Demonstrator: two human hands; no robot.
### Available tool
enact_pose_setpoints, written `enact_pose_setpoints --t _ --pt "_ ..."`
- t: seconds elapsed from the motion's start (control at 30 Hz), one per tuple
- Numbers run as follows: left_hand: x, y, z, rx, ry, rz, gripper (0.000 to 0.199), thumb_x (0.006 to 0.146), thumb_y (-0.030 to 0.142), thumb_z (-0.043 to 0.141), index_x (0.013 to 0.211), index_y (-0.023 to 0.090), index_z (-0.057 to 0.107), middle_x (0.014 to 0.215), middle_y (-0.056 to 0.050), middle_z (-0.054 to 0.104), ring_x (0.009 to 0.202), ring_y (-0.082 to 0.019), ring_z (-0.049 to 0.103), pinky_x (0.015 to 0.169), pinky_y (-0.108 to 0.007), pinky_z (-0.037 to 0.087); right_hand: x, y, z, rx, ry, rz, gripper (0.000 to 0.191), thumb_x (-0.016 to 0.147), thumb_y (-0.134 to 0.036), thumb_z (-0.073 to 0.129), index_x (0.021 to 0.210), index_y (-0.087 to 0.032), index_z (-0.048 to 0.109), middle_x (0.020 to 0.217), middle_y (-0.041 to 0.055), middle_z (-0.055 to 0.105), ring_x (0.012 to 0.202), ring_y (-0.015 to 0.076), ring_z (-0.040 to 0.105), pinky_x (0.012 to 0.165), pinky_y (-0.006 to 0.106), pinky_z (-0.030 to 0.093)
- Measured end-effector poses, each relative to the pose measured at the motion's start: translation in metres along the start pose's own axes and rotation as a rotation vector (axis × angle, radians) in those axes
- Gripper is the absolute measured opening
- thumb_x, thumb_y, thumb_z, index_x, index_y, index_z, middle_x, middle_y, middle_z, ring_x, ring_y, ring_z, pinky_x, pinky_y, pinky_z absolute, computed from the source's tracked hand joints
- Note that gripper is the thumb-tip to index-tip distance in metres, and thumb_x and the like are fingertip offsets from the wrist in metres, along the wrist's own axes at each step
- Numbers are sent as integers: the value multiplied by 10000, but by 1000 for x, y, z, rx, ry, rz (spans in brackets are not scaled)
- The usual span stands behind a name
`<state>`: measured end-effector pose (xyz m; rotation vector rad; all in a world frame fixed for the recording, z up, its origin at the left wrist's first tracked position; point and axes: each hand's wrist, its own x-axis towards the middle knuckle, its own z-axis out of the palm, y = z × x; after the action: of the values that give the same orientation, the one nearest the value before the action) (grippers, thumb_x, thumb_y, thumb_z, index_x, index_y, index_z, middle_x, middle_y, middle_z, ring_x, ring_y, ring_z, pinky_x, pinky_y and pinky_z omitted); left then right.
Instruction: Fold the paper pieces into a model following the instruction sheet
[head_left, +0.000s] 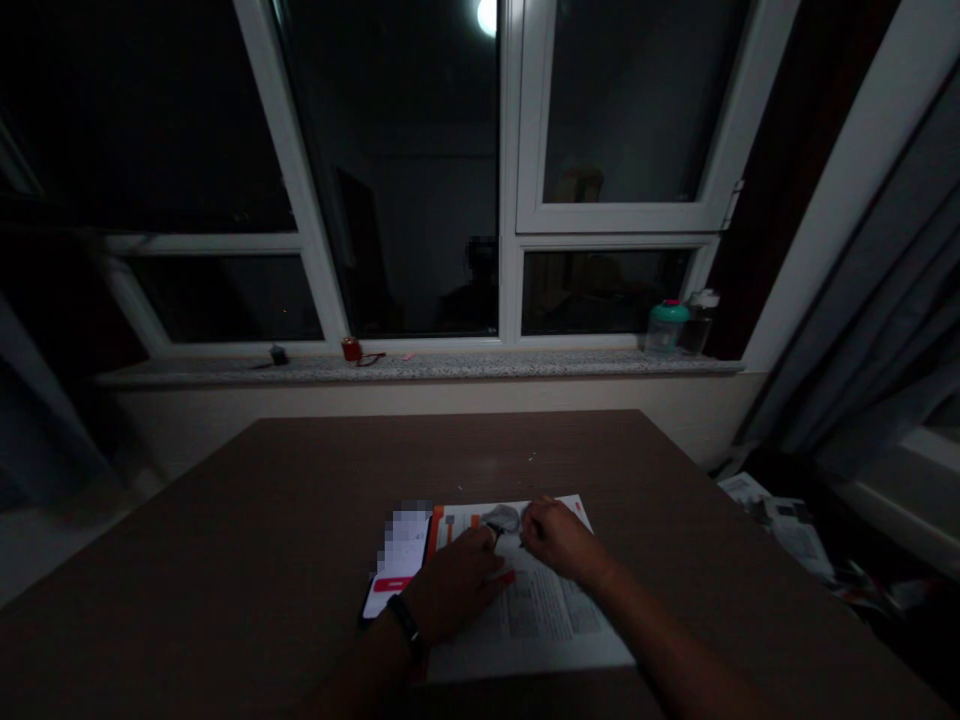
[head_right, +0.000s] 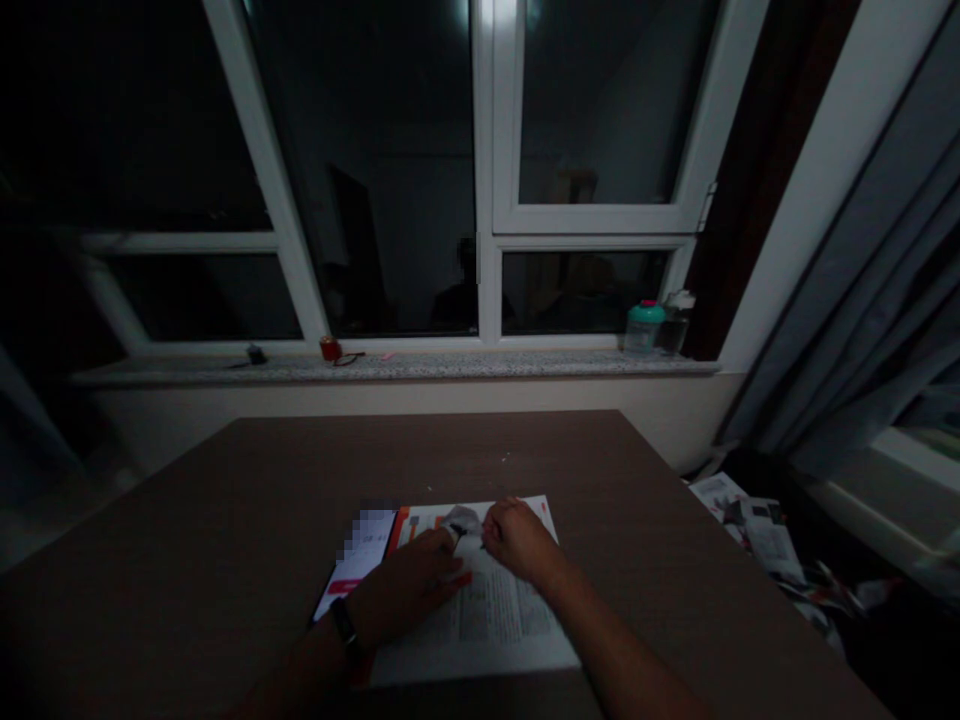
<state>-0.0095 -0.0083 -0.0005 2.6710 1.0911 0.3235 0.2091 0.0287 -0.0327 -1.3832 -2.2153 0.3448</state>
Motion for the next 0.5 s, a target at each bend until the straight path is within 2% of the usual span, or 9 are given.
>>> enact_pose_setpoints --t 0.17,0.3,0.43,0.5 --pt "0 0 1 -22 28 19 251 978 370 487 896 187 638 1043 -54 542 965 -210 550 824 -331 476 4 -7 0 -112 -22 -20 78 735 -125 567 724 -188 612 755 30 629 837 194 546 773 278 349" --pt "-1 -3 5 -38 49 13 197 969 346 506 948 197 633 1098 -53 535 979 -207 551 852 -345 471 5 -10 1 -178 -28 -12 47 712 -153 587 732 -182 618 783 53 637 864 216 547 799 298 353" --pt "-3 -4 2 6 52 -18 106 908 253 584 994 203 621 1140 -51 544 1042 -232 526 911 -384 440 -1 -8 -1 -101 -52 -35 15 725 -189 612 735 -179 615 803 32 628 831 193 556 874 317 346" --pt "-2 -3 0 54 57 -46 148 862 217 626 1009 199 615 1183 -61 538 1085 -259 503 939 -416 416 -5 -7 -4 -27 -75 -89 42 734 -168 606 763 -190 628 817 8 622 831 175 559 905 320 330"
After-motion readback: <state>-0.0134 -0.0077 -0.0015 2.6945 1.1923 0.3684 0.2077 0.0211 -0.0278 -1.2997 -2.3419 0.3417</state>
